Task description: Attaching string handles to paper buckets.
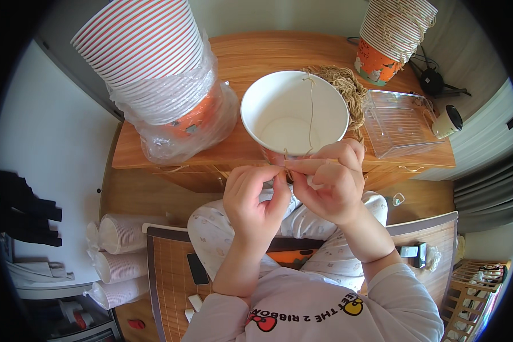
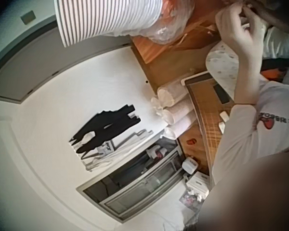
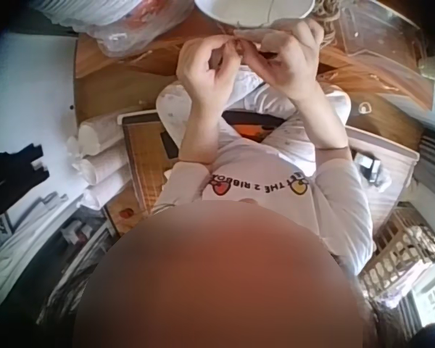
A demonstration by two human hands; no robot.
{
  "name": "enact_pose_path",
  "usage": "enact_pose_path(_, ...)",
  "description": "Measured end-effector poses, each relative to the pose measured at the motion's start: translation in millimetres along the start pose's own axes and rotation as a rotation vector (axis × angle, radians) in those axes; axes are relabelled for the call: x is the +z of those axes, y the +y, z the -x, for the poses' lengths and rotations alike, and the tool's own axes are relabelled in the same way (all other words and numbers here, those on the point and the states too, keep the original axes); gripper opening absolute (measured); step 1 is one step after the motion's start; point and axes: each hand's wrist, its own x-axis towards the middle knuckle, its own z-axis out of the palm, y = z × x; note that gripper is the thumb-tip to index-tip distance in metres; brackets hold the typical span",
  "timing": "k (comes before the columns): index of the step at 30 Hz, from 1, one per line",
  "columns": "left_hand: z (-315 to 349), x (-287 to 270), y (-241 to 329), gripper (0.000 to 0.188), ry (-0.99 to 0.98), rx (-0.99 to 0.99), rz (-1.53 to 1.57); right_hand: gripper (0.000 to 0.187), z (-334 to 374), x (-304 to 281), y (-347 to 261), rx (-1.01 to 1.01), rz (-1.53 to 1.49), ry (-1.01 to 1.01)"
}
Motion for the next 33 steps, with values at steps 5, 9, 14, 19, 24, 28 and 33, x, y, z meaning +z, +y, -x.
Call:
enact_pose_path(5, 3.1, 1.7, -3.1, 0.011, -0.013, -0.044, 0.061, 0.036, 0.5, -0.1, -2.5, 0.095, -0.089, -0.014)
enact_pose_path(9, 3.4, 2.0, -6.4, 0.009, -0.015, 0.0, 0.103, 0.036, 3.4, -2.2, -2.4, 0.199, -0.18, -0.014)
enact_pose_path(14, 2.6, 0.2, -2.4, 0.007, 0.005, -0.004, 0.144, 0.035, 2.1, -3.2, -2.7, 0.163, -0.143, -0.019)
enact_pose_path(19, 1.4, 0.8, -3.2, 0.008, 0.0, -0.036, 0.173, 0.037, 0.0, -2.1, -4.4, 0.088, -0.09, -0.005)
enact_pose_path(24, 3.8, 2.1, -6.0, 0.009, -0.027, -0.062, 0.19, 0.036, 2.5, -1.6, -2.4, 0.111, -0.105, -0.012)
enact_pose_path(28, 7.1, 4.7, -8.9, 0.009, -0.022, -0.137, 0.258, 0.035, 5.0, -3.1, -0.7, 0.129, -0.122, -0.049)
enact_pose_path(33, 8.6, 5.5, -10.1, 0.011, -0.006, -0.145, 0.274, 0.038, 5.0, -3.9, 0.2, 0.112, -0.152, -0.089)
